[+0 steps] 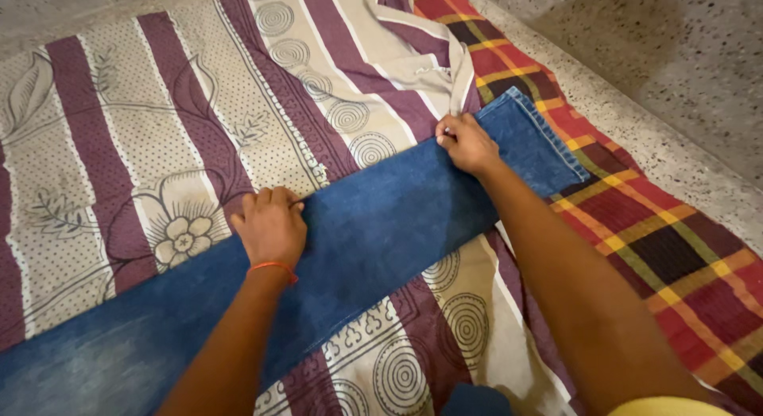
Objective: The person folds a pair of blue jeans on a bed, smoothing the fabric and folding the legs and waistband to create a compact rectangle. They then place the folded jeans aside and begin folding a pair of black trousers.
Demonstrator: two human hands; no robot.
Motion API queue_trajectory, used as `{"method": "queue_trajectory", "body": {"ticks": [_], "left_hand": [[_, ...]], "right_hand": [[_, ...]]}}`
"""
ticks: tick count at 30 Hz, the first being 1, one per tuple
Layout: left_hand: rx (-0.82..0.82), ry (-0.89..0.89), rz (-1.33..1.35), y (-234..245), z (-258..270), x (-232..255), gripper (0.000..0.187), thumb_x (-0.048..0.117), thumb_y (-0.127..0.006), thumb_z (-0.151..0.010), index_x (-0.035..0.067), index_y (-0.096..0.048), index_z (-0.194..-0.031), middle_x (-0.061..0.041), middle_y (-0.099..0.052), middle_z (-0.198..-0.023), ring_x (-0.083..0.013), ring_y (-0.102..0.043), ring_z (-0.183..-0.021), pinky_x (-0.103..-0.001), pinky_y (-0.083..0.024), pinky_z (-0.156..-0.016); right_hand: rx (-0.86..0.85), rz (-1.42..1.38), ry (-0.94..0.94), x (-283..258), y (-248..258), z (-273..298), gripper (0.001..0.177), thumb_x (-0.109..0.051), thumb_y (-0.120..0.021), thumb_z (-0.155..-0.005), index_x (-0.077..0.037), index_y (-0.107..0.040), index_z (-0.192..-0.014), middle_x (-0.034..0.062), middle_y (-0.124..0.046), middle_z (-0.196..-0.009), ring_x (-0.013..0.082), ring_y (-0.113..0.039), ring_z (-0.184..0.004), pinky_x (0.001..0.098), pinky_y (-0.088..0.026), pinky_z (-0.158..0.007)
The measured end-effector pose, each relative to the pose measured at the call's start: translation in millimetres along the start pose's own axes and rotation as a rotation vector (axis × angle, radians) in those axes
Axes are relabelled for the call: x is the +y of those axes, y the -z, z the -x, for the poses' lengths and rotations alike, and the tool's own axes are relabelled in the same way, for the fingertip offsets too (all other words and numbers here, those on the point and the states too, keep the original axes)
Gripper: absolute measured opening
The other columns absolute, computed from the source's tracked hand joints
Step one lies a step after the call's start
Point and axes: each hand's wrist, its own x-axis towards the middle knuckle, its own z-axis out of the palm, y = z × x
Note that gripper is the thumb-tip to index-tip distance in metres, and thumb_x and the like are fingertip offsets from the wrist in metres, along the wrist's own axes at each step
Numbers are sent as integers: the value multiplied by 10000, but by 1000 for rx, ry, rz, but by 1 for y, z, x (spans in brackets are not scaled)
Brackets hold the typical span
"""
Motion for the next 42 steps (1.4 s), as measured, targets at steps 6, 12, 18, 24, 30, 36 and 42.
{"method": "queue_trajectory", "body": {"ticks": [6, 12, 18, 24, 30, 36, 42], "left_hand": [[80, -56, 10, 1, 14, 27, 435, 286, -685, -883, 156, -635, -1296, -116, -556, -1373, -330, -444, -1357, -586, -351, -1045], [-208, -351, 35, 0, 48, 69, 704, 588, -513, -937, 217, -412, -1526, -125, -290, -1630, -337, -185, -1515, -729, -101, -1137], [-213, -341, -12, -3, 50, 73, 738, 611, -489, -911, 260, -376, -1551, -97, -258, -1645, -318, -165, -1526, -722, -86, -1145], [-220, -323, -17, -5, 51, 74, 732, 605, -496, -909, 272, -378, -1550, -84, -261, -1651, -302, -176, -1529, -713, -93, -1157], [-188, -326, 5, -5, 52, 72, 726, 609, -507, -906, 271, -393, -1538, -86, -280, -1640, -308, -189, -1521, -720, -107, -1147], [-171, -324, 3, -8, 53, 72, 726, 610, -516, -898, 277, -410, -1535, -82, -293, -1640, -306, -209, -1523, -723, -116, -1149], [-151, -332, 8, -11, 53, 70, 712, 600, -513, -910, 265, -426, -1532, -88, -301, -1649, -305, -219, -1527, -729, -117, -1151]], "right_hand": [[-11, 22, -19, 0, -5, -6, 160, -296, -728, -886, -228, -675, -1021, 57, -595, -1141, 239, -645, -1104, 413, -493, -955], [57, 129, 37, -18, -9, 12, 401, -389, -739, -879, -195, -623, -1211, 122, -555, -1199, 343, -572, -1164, 458, -482, -961], [91, 367, 144, -33, -19, 55, 734, -480, -517, -973, -114, -348, -1587, 121, -424, -1570, 337, -421, -1335, 662, -308, -1074], [-65, 546, 65, 6, 32, 59, 891, -683, -357, -970, -90, -187, -1612, 91, -101, -1709, 283, -51, -1582, 679, -17, -1185], [15, 269, -460, 64, 70, 74, 896, -711, -371, -918, -189, -203, -1627, 88, -68, -1735, 382, -4, -1583, 692, -29, -1204], [798, 32, -507, 91, 24, 119, 1010, -366, -857, -834, 29, -289, -1570, 336, -295, -1572, 502, -256, -1463, 569, -222, -1212], [1052, -1339, -853, 70, 9, 84, 509, -100, -815, -780, 118, -678, -1219, 213, -744, -1177, 358, -747, -1030, 538, -587, -925]]}}
